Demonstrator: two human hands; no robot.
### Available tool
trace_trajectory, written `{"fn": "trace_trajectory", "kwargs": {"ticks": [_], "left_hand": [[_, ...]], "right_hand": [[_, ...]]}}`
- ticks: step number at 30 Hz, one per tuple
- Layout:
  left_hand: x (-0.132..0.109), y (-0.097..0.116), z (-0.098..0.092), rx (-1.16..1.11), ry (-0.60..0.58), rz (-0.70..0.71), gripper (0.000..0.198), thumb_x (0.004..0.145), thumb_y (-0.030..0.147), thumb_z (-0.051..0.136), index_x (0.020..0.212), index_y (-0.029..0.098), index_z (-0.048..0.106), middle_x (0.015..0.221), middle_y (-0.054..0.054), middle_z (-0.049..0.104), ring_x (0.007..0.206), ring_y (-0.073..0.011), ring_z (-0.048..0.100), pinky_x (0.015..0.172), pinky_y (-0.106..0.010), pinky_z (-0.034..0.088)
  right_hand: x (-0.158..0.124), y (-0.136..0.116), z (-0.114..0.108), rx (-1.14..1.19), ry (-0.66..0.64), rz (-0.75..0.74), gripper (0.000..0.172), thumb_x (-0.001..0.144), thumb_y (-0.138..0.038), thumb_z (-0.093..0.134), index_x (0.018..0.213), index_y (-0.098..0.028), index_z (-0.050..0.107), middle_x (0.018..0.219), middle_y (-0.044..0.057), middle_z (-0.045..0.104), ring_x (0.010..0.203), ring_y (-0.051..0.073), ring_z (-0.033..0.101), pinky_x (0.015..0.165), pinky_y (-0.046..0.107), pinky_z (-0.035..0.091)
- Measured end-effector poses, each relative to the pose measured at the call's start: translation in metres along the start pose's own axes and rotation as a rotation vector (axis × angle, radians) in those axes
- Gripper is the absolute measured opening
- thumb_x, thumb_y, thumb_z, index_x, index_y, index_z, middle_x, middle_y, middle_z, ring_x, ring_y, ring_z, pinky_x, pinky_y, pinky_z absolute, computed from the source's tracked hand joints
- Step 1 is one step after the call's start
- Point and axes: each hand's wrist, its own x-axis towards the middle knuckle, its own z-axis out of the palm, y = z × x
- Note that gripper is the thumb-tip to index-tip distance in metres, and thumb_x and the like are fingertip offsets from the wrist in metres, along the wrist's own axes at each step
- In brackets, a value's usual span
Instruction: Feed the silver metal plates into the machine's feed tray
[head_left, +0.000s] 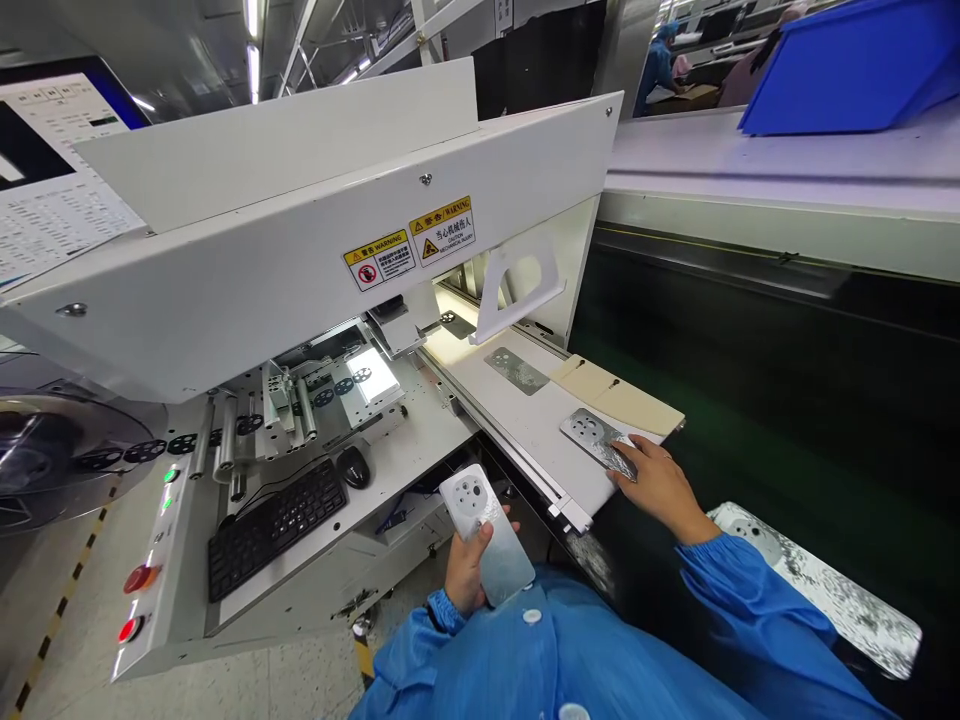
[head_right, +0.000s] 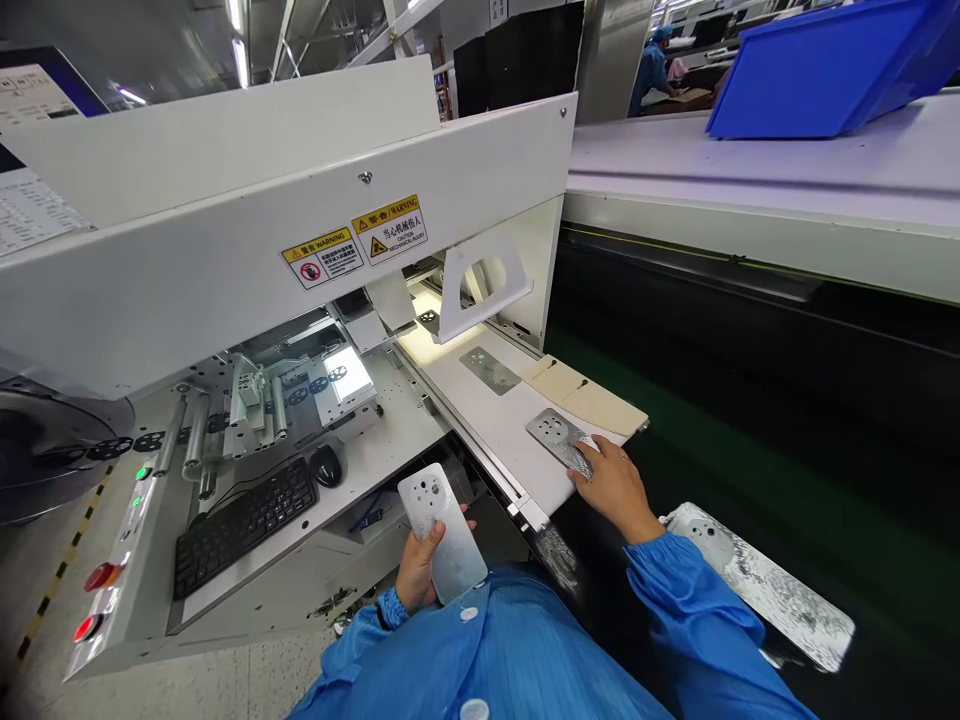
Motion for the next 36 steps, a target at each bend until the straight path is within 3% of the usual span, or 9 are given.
{"fn": "trace_trajectory", "kwargs": {"ticks": [7,21,25,31,36], "left_hand": [[0.002,-0.002,-0.002,0.021,-0.011,-0.013,0.062,0.063,0.048,0.074,0.111,0.011,0.06,0.114,-0.018,0.066,0.104,-0.0357,0.062,0.08,-0.044,0.054],[0.002,0.003,0.002,0.011,0.01,-0.042,0.064,0.055,0.049,0.079,0.106,0.012,0.063,0.111,-0.018,0.067,0.105,-0.0376,0.061,0.08,-0.045,0.055],[0.003,0.0,0.001,-0.002,0.015,-0.031,0.063,0.056,0.048,0.079,0.106,0.013,0.063,0.11,-0.018,0.068,0.105,-0.0374,0.061,0.081,-0.045,0.055],[0.003,-0.001,0.003,-0.017,0.021,-0.031,0.072,0.055,0.047,0.08,0.115,0.012,0.06,0.11,-0.019,0.067,0.102,-0.0377,0.063,0.079,-0.045,0.055],[0.003,-0.002,0.002,-0.02,0.028,-0.033,0.074,0.055,0.047,0.08,0.118,0.012,0.058,0.111,-0.019,0.067,0.102,-0.0378,0.063,0.078,-0.045,0.056]], "right_hand": [[0.003,0.001,-0.006,0.003,-0.031,0.021,0.046,0.081,-0.035,0.048,0.121,-0.015,0.06,0.129,0.015,0.052,0.116,0.032,0.049,0.094,0.044,0.043],[0.008,0.006,0.001,-0.037,0.014,-0.026,0.046,0.077,-0.036,0.052,0.118,-0.016,0.062,0.127,0.015,0.054,0.115,0.034,0.05,0.093,0.048,0.044],[-0.002,-0.007,0.006,-0.022,0.092,-0.106,0.046,0.081,-0.037,0.048,0.12,-0.014,0.06,0.133,0.016,0.051,0.123,0.035,0.044,0.099,0.048,0.039],[-0.015,-0.036,0.021,-0.012,-0.045,-0.138,0.053,0.086,-0.045,0.042,0.128,-0.013,0.052,0.141,0.014,0.044,0.132,0.034,0.034,0.106,0.052,0.031],[-0.008,-0.043,0.024,-0.006,-0.086,-0.159,0.057,0.088,-0.048,0.037,0.132,-0.013,0.047,0.145,0.013,0.039,0.135,0.032,0.03,0.108,0.052,0.026]]}}
